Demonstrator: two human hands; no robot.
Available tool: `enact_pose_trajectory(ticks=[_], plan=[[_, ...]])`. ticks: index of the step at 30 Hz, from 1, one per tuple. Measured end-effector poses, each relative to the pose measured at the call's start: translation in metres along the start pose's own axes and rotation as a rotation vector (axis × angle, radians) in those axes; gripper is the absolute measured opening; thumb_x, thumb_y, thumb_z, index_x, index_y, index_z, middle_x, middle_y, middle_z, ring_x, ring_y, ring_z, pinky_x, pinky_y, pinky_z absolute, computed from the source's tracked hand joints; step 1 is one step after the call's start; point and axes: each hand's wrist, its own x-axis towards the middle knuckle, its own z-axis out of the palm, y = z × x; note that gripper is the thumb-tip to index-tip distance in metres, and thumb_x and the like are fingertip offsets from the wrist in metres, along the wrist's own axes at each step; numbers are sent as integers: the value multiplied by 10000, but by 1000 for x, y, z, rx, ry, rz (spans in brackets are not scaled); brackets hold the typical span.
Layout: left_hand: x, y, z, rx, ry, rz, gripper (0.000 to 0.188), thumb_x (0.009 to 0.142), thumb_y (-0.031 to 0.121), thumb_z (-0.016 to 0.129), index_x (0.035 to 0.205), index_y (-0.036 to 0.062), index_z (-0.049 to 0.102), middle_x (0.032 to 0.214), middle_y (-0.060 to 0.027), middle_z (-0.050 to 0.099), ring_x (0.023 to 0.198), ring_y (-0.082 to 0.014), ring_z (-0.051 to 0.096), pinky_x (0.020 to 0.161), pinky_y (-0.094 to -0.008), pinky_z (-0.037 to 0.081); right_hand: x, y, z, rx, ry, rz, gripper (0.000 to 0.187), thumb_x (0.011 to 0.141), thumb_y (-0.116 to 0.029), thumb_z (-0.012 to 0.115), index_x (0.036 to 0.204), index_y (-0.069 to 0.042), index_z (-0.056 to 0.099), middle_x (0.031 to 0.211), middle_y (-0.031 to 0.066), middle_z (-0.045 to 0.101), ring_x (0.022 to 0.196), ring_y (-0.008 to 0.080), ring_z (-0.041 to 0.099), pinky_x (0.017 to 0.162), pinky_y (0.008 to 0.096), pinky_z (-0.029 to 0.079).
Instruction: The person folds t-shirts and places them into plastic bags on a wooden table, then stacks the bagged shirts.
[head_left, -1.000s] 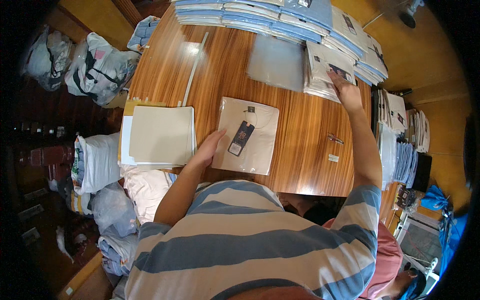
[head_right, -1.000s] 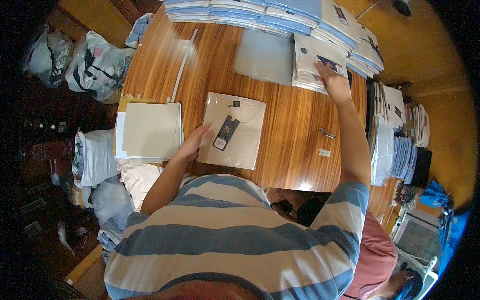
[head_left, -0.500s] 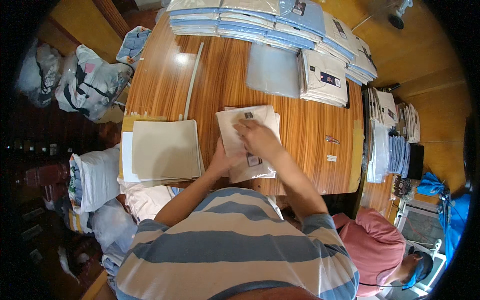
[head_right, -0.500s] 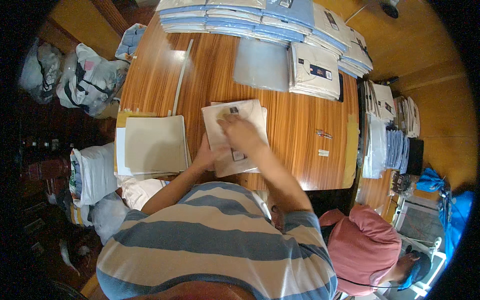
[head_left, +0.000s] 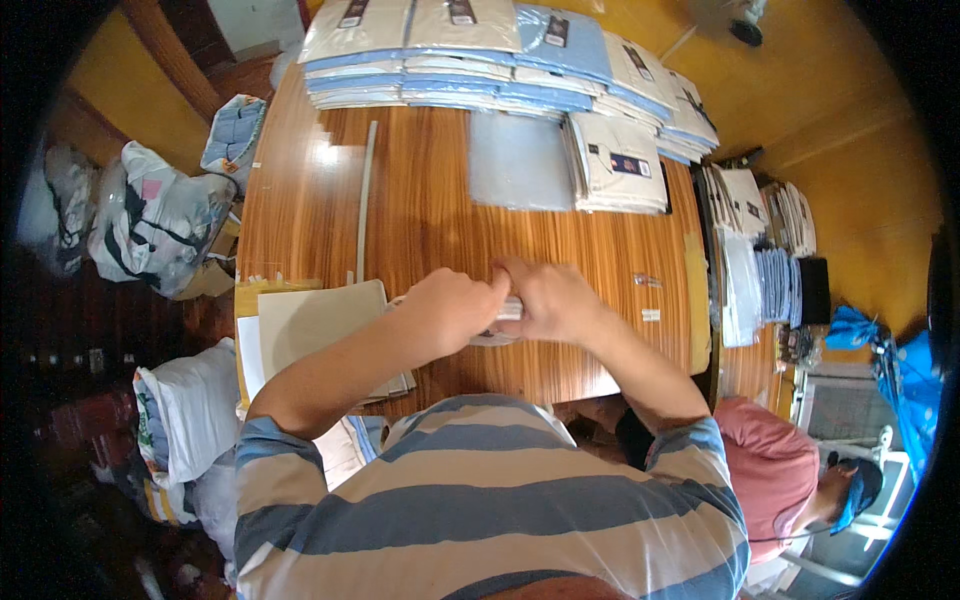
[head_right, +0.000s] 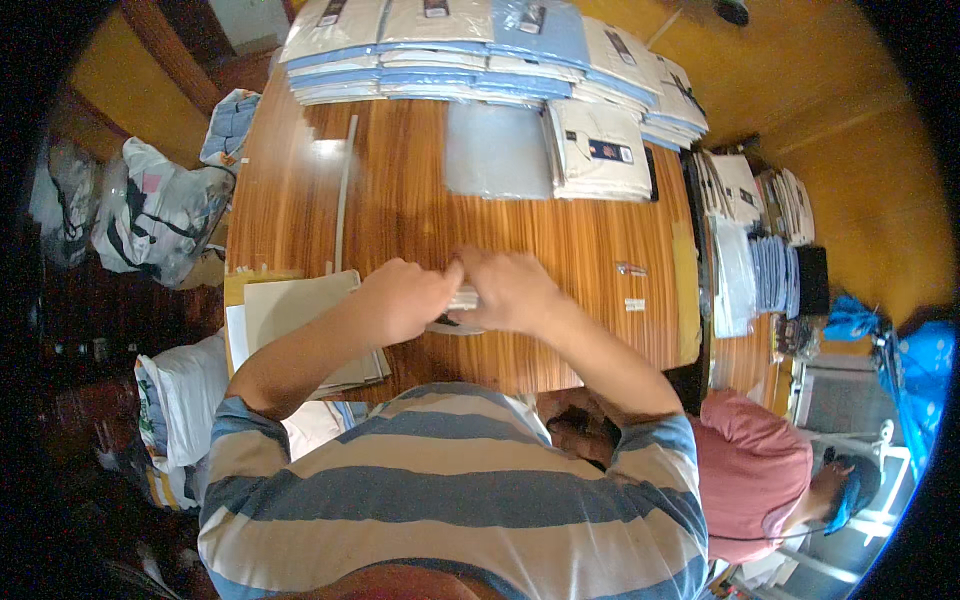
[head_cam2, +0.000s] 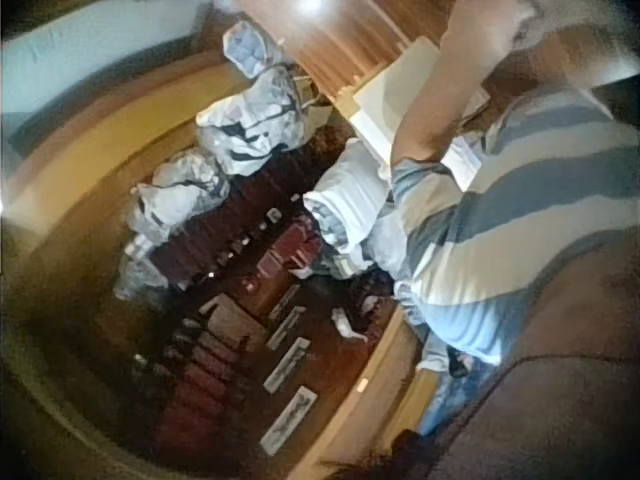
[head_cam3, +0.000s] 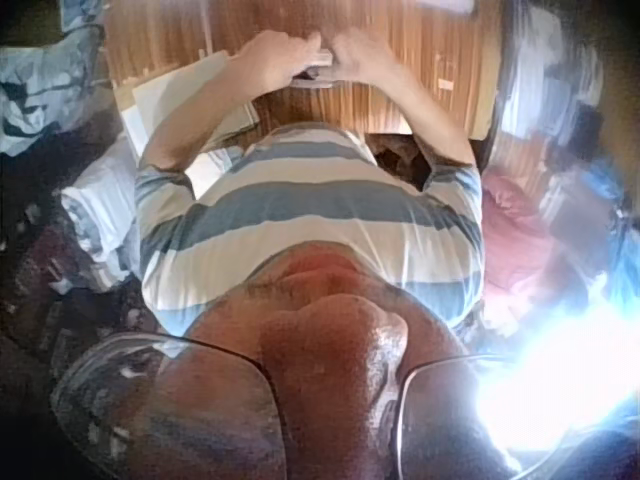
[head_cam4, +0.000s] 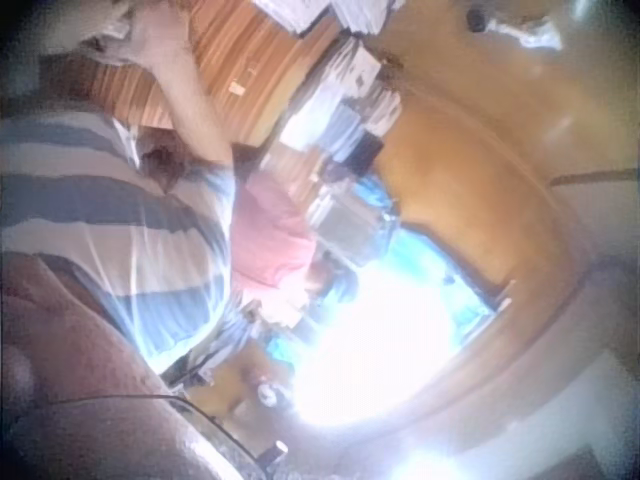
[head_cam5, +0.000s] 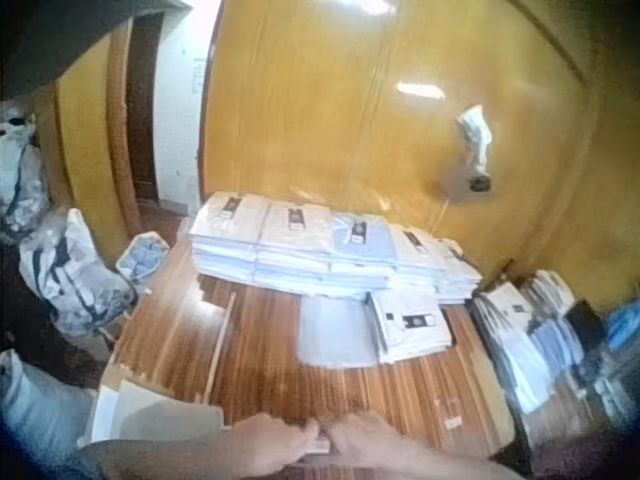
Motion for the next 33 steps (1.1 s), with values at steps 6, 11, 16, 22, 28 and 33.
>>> enact_pose_trajectory(ticks=[6, 11, 16, 22, 28, 33], plan=[[0, 15, 72, 255, 552, 53, 290, 925, 245, 599, 1133, 49, 650, 1094, -200, 731, 1000, -335, 737, 902, -513, 582, -21, 3, 43, 8, 332, -106, 340, 836, -155, 774, 1142, -33, 688, 841, 187, 733, 703, 316, 743, 631, 423, 605], [-39, -63, 18, 142, 1201, -31, 474, 948, 367, 682, 1282, 37, 618, 1527, -230, 483, 1475, -384, 409, 1228, -474, 311, 10, 19, 15, 351, 357, 213, 244, 917, -191, 791, 1069, -7, 743, 728, 133, 726, 600, 186, 697, 554, 341, 533], [-2, -100, 113, -1219, 1441, -421, 793, 952, 407, 739, 1509, -26, 377, 1525, -219, 491, 1406, -295, 494, 1208, -452, 335, 66, 25, -25, 852, 461, 287, 258, 995, -205, 741, 1065, 43, 739, 878, 32, 753, 777, 97, 663, 666, 257, 518], [-6, -223, -19, -1030, 1427, -355, 490, 1013, 350, 687, 1323, -22, 610, 1114, -151, 720, 1034, -210, 692, 909, -360, 543, 246, 2, -96, 1059, 718, -52, 431, 1016, -267, 713, 1251, 91, 664, 1196, 129, 729, 1048, 161, 671, 918, 306, 527], [25, -398, -142, -588, 1381, -592, 537, 970, 471, 648, 1170, -22, 718, 1029, -232, 757, 978, -349, 735, 894, -427, 551, 428, 14, -174, 1112, 559, 89, 559, 988, -389, 718, 1259, 96, 663, 1200, 190, 729, 1102, 234, 691, 919, 329, 544], [71, -484, -174, -335, 1250, -768, 532, 890, 470, 659, 1058, -21, 771, 1014, -280, 748, 1014, -435, 721, 930, -468, 549, 506, 60, -193, 1231, 260, 104, 596, 994, -402, 696, 1309, 99, 624, 1202, 172, 726, 1103, 249, 697, 906, 329, 559]])
